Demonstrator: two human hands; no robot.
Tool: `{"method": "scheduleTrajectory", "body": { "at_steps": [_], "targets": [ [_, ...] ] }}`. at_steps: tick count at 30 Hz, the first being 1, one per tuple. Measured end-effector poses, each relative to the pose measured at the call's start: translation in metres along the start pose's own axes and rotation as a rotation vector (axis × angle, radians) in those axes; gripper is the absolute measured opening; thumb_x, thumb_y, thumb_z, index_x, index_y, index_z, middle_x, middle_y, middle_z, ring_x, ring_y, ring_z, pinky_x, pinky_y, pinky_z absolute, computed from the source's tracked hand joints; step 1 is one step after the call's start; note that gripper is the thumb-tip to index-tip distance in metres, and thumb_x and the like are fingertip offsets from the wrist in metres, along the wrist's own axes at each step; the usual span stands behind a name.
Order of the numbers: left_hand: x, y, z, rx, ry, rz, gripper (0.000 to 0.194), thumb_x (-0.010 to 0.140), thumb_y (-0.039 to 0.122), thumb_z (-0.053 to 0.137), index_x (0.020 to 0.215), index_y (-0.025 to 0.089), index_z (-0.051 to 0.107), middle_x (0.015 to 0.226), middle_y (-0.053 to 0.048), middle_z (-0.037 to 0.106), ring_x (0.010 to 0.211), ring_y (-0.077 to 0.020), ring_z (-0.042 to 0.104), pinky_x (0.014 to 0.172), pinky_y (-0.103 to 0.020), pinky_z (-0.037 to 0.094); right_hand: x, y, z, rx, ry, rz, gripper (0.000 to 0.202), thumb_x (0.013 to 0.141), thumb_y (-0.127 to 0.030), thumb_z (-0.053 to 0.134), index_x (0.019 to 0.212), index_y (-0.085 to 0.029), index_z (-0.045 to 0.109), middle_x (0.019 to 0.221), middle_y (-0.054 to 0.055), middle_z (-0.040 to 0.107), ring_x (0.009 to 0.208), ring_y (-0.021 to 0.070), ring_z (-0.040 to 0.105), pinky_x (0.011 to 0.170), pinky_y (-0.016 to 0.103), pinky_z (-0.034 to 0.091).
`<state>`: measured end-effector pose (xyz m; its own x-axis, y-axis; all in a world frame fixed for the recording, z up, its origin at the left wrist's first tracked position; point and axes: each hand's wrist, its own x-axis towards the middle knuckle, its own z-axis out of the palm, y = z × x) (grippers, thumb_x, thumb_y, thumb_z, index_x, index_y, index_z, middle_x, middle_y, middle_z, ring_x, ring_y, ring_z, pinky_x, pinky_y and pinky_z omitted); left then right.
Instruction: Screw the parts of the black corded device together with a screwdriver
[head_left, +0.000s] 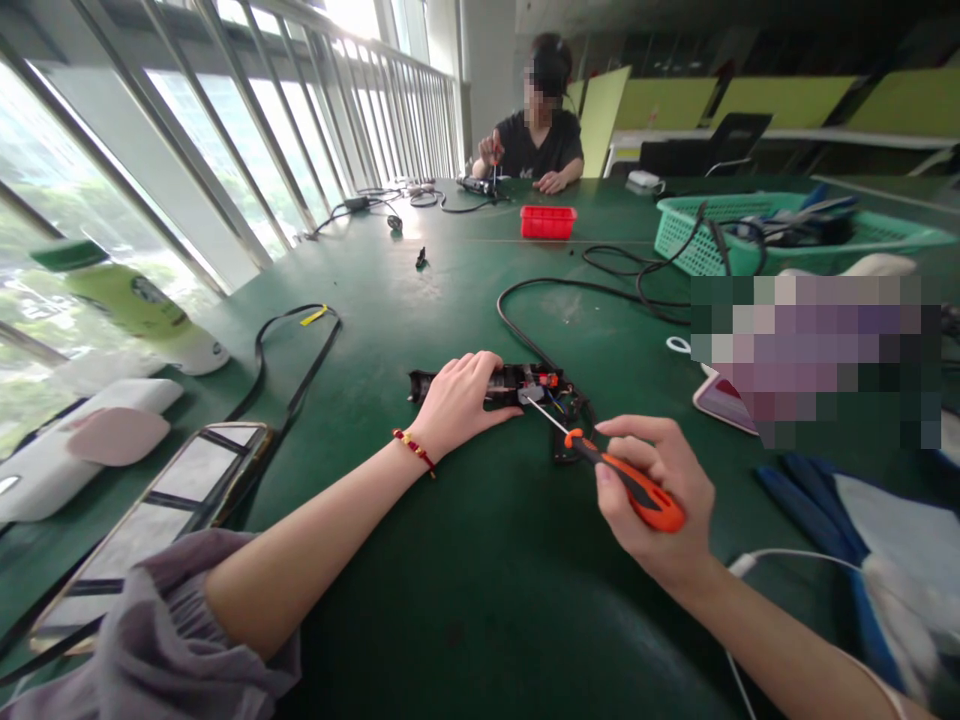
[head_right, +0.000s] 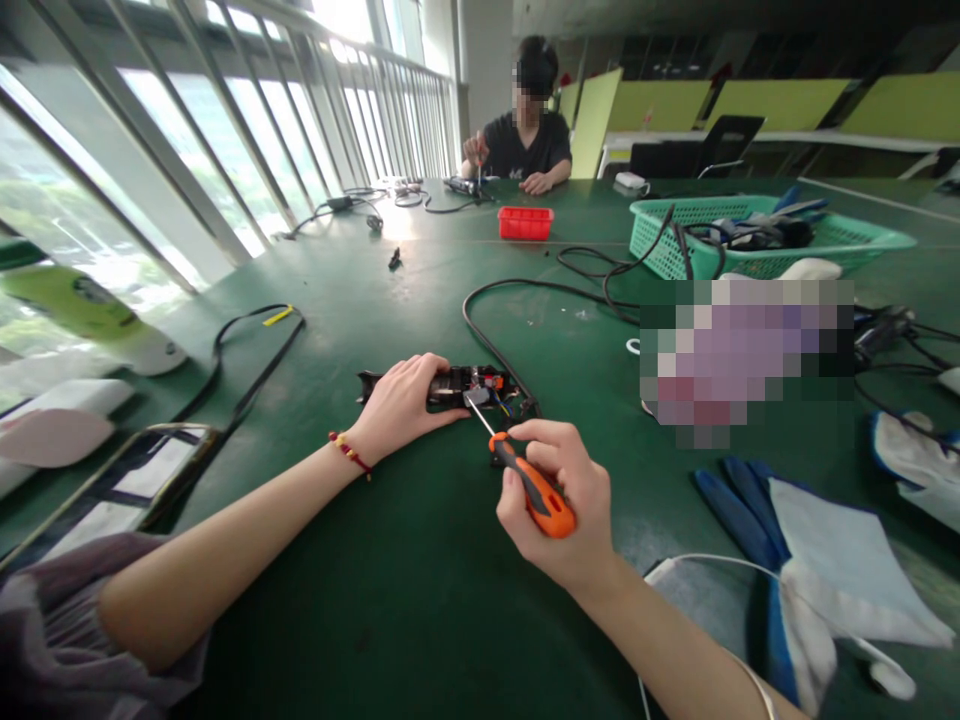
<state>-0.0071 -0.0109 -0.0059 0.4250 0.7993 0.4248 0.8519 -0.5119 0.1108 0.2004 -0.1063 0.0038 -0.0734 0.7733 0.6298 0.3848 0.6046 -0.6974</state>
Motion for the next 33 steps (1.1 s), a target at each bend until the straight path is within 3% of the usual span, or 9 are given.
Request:
{"method": "scheduleTrajectory", "body": {
  "at_steps": [5,11,23,26,29,31,33],
  "targets": [
    [0.001,0.001,-0.002,0.007,-0.011,-0.003,0.047,0.072,0.051,0.066,0.097,0.017,0.046,0.092,-0.006,0.059,0.084,-0.0221,0.057,0.074,-0.032,0.042,0.004,0.001,-0.005,-0.067,0.014,-0.077,0.013,0.073,-0.009,0.051,0.066,-0.019,0.055,0.053,-0.006,0.052,0.04,0.006,0.045,0.04,0.02,0.034],
    [0.0,0.0,-0.001,0.012,-0.016,-0.004,0.048,0.072,0.053,0.064,0.098,0.017,0.046,0.092,-0.006,0.059,0.084,-0.0224,0.057,0.074,-0.032,0.042,0.008,0.005,-0.011,-0.149,0.192,-0.065,0.013,0.075,-0.011,0.051,0.068,-0.019,0.057,0.054,-0.005,0.055,0.042,0.0068,0.046,0.042,0.022,0.034],
    [0.001,0.0,-0.002,0.0,-0.022,-0.005,0.048,0.073,0.054,0.063,0.099,0.017,0.046,0.092,-0.007,0.059,0.085,-0.0224,0.057,0.074,-0.032,0.042,0.007,0.008,-0.008,-0.126,0.158,-0.022,0.013,0.077,-0.01,0.05,0.069,-0.02,0.056,0.053,-0.006,0.052,0.042,0.0065,0.046,0.043,0.02,0.035],
    [0.001,0.0,-0.001,-0.003,-0.026,-0.006,0.049,0.073,0.054,0.063,0.099,0.017,0.046,0.092,-0.006,0.059,0.085,-0.0225,0.057,0.075,-0.032,0.042,0.008,0.011,-0.005,-0.063,0.177,0.007,0.013,0.075,-0.01,0.053,0.082,-0.021,0.056,0.058,-0.006,0.05,0.043,0.0072,0.045,0.043,0.021,0.036],
    [0.0,0.0,-0.001,0.001,-0.025,-0.006,0.049,0.073,0.054,0.063,0.099,0.017,0.046,0.092,-0.006,0.059,0.085,-0.0227,0.057,0.076,-0.033,0.042,0.011,0.016,-0.002,0.048,0.264,-0.032,0.046,0.066,-0.01,0.06,0.108,-0.023,0.047,0.081,-0.002,0.053,0.066,0.0128,0.056,0.059,0.027,0.047],
    [0.0,0.0,-0.001,0.001,-0.026,-0.009,0.049,0.073,0.055,0.063,0.099,0.017,0.046,0.092,-0.007,0.059,0.085,-0.0228,0.057,0.076,-0.033,0.042,0.012,0.017,-0.001,0.074,0.304,-0.052,0.056,0.063,-0.012,0.062,0.114,-0.024,0.042,0.092,0.002,0.053,0.077,0.0161,0.056,0.067,0.032,0.05],
    [0.001,0.0,-0.001,0.0,-0.033,-0.015,0.049,0.073,0.055,0.063,0.1,0.017,0.046,0.092,-0.007,0.059,0.085,-0.0229,0.057,0.076,-0.033,0.042,0.012,0.016,-0.001,0.058,0.289,-0.004,0.05,0.067,-0.017,0.061,0.113,-0.023,0.043,0.082,-0.001,0.052,0.066,0.0136,0.053,0.057,0.028,0.047]
  ]
}}
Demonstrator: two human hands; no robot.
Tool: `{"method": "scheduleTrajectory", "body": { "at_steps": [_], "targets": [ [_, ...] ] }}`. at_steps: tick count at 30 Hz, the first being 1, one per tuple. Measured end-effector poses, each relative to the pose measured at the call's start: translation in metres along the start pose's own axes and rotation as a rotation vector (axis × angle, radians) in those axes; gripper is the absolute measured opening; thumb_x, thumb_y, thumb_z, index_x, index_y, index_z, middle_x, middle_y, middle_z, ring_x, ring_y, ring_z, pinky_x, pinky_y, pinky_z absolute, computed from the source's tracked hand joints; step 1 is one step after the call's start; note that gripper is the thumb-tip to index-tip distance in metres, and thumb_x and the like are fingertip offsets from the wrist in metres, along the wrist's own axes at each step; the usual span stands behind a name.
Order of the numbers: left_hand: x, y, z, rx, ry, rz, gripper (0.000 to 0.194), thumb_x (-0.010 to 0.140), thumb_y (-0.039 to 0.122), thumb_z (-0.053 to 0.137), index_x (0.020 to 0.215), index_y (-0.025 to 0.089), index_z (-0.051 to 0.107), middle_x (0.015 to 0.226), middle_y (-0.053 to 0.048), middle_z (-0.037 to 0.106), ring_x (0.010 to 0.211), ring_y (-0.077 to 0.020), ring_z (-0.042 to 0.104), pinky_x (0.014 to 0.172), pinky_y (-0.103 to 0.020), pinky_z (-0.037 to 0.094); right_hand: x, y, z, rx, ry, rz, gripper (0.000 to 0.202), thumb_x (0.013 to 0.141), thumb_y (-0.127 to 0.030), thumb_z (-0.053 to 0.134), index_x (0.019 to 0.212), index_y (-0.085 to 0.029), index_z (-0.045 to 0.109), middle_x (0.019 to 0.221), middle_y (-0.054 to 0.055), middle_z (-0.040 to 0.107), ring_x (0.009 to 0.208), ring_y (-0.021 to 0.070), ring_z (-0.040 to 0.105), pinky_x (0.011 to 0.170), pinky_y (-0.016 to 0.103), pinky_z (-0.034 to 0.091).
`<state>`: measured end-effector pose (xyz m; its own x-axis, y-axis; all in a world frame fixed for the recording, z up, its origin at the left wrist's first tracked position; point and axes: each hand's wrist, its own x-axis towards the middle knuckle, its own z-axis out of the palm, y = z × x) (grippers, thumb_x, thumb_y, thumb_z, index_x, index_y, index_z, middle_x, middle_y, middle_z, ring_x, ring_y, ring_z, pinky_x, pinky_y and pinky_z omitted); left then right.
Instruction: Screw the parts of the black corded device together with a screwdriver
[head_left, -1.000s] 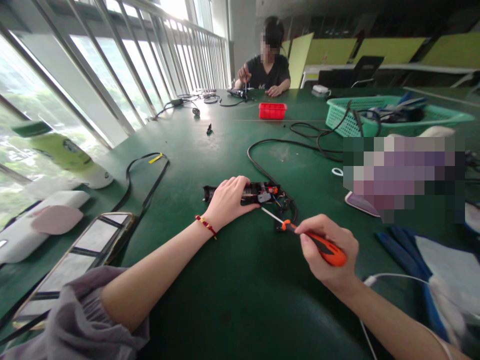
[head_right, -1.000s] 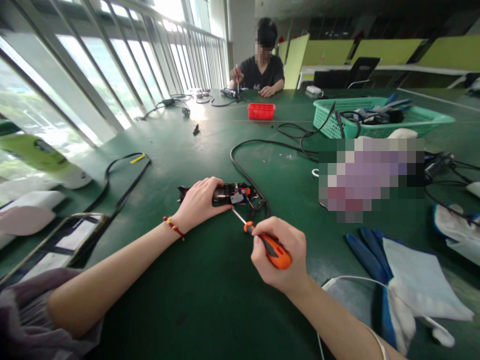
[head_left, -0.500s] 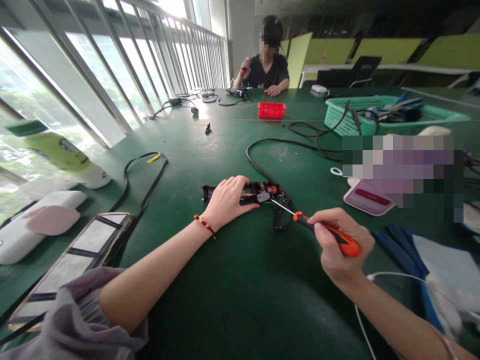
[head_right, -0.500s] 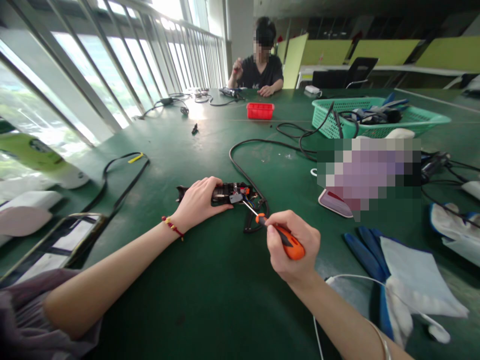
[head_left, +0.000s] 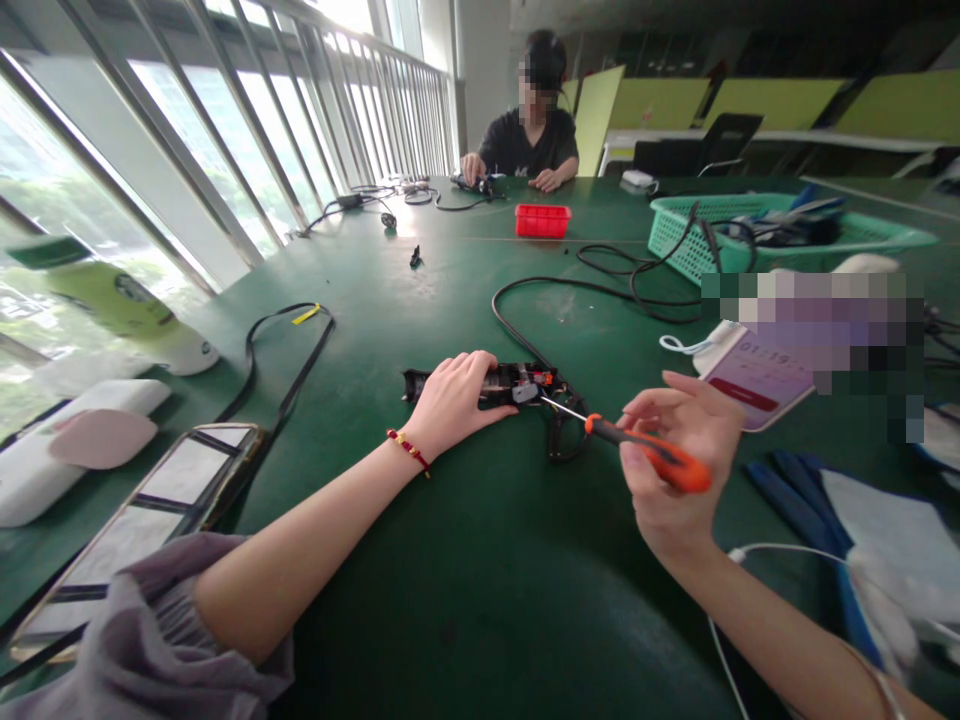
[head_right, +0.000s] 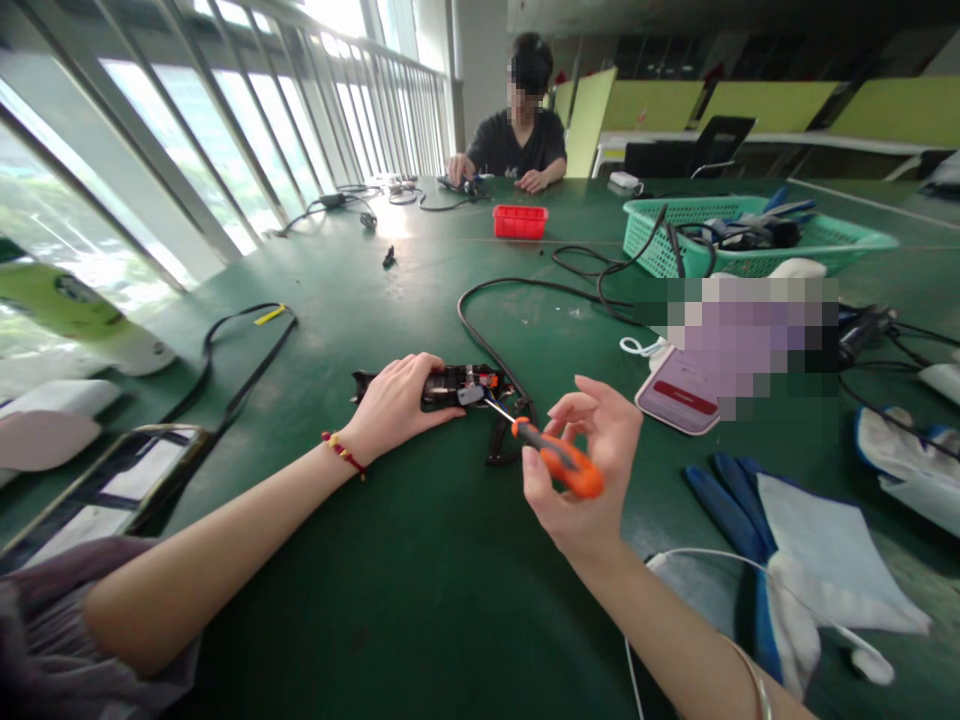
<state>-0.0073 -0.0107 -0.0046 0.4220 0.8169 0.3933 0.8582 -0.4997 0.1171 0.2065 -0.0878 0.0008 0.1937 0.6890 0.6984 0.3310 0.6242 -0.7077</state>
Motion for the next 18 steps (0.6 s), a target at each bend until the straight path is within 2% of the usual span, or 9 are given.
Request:
{"method": "scheduleTrajectory", "body": {
  "at_steps": [2,4,6,8,10,11,14,15,18],
  "targets": [
    [0.0,0.001,-0.001,-0.002,-0.01,-0.004,0.049,0.073,0.055,0.062,0.1,0.017,0.046,0.091,-0.007,0.06,0.085,-0.0231,0.057,0.077,-0.033,0.043,-0.002,-0.003,-0.001,-0.048,-0.055,0.073,0.03,0.074,-0.021,0.057,0.103,-0.022,0.05,0.063,-0.006,0.047,0.046,0.0089,0.043,0.043,0.023,0.037],
    [0.0,0.002,-0.003,-0.004,-0.025,-0.008,0.05,0.073,0.056,0.061,0.101,0.017,0.046,0.091,-0.007,0.06,0.086,-0.0235,0.058,0.078,-0.034,0.043,-0.003,-0.004,-0.001,-0.084,-0.096,0.12,0.014,0.079,-0.019,0.053,0.093,-0.021,0.054,0.052,-0.009,0.04,0.037,0.0062,0.033,0.037,0.021,0.029],
    [0.0,0.005,-0.007,0.006,-0.049,-0.019,0.049,0.074,0.055,0.06,0.102,0.017,0.045,0.091,-0.007,0.06,0.086,-0.0242,0.058,0.079,-0.035,0.044,-0.004,-0.003,0.0,-0.074,-0.051,0.083,0.02,0.076,-0.016,0.056,0.095,-0.021,0.054,0.062,-0.006,0.046,0.044,0.0076,0.043,0.04,0.021,0.034],
    [-0.002,0.01,-0.013,0.026,-0.098,-0.037,0.045,0.075,0.048,0.059,0.104,0.016,0.044,0.091,-0.007,0.061,0.087,-0.0249,0.059,0.078,-0.035,0.044,-0.004,-0.001,0.001,-0.042,0.022,-0.004,0.041,0.068,-0.015,0.062,0.106,-0.023,0.049,0.084,0.0,0.052,0.067,0.0134,0.055,0.055,0.027,0.047],
    [-0.004,0.015,-0.022,0.048,-0.173,-0.06,0.037,0.078,0.037,0.056,0.106,0.016,0.044,0.093,-0.008,0.062,0.087,-0.0245,0.06,0.077,-0.034,0.045,-0.004,0.001,0.001,-0.038,0.041,-0.051,0.051,0.064,-0.015,0.064,0.111,-0.023,0.046,0.094,0.002,0.05,0.08,0.0166,0.056,0.068,0.032,0.05],
    [-0.005,0.018,-0.026,0.055,-0.21,-0.075,0.034,0.079,0.033,0.054,0.106,0.016,0.043,0.094,-0.008,0.062,0.087,-0.024,0.06,0.075,-0.033,0.045,-0.003,0.001,0.0,-0.052,0.009,-0.041,0.048,0.066,-0.016,0.063,0.111,-0.023,0.047,0.09,0.001,0.05,0.076,0.0153,0.055,0.066,0.031,0.049],
    [-0.007,0.023,-0.035,0.058,-0.282,-0.151,0.03,0.079,0.029,0.05,0.106,0.019,0.043,0.095,-0.007,0.063,0.085,-0.0236,0.062,0.067,-0.031,0.045,-0.004,-0.003,-0.002,-0.121,-0.175,0.02,0.019,0.077,-0.019,0.055,0.096,-0.021,0.056,0.069,-0.004,0.051,0.054,0.0097,0.048,0.051,0.024,0.042],
    [-0.008,0.024,-0.037,0.047,-0.294,-0.191,0.031,0.078,0.03,0.052,0.106,0.02,0.043,0.095,-0.007,0.063,0.084,-0.0239,0.062,0.064,-0.03,0.045,-0.004,-0.006,-0.003,-0.145,-0.243,0.022,0.012,0.079,-0.019,0.053,0.09,-0.02,0.058,0.066,-0.004,0.053,0.051,0.0089,0.048,0.049,0.023,0.04],
    [-0.007,0.019,-0.041,-0.039,-0.347,-0.33,0.039,0.07,0.036,0.057,0.103,0.02,0.044,0.09,-0.006,0.064,0.079,-0.0243,0.063,0.06,-0.029,0.044,-0.003,-0.011,-0.001,-0.191,-0.445,-0.049,0.008,0.079,-0.019,0.054,0.086,-0.019,0.059,0.069,-0.001,0.061,0.056,0.0099,0.054,0.055,0.023,0.043]
  ]
}}
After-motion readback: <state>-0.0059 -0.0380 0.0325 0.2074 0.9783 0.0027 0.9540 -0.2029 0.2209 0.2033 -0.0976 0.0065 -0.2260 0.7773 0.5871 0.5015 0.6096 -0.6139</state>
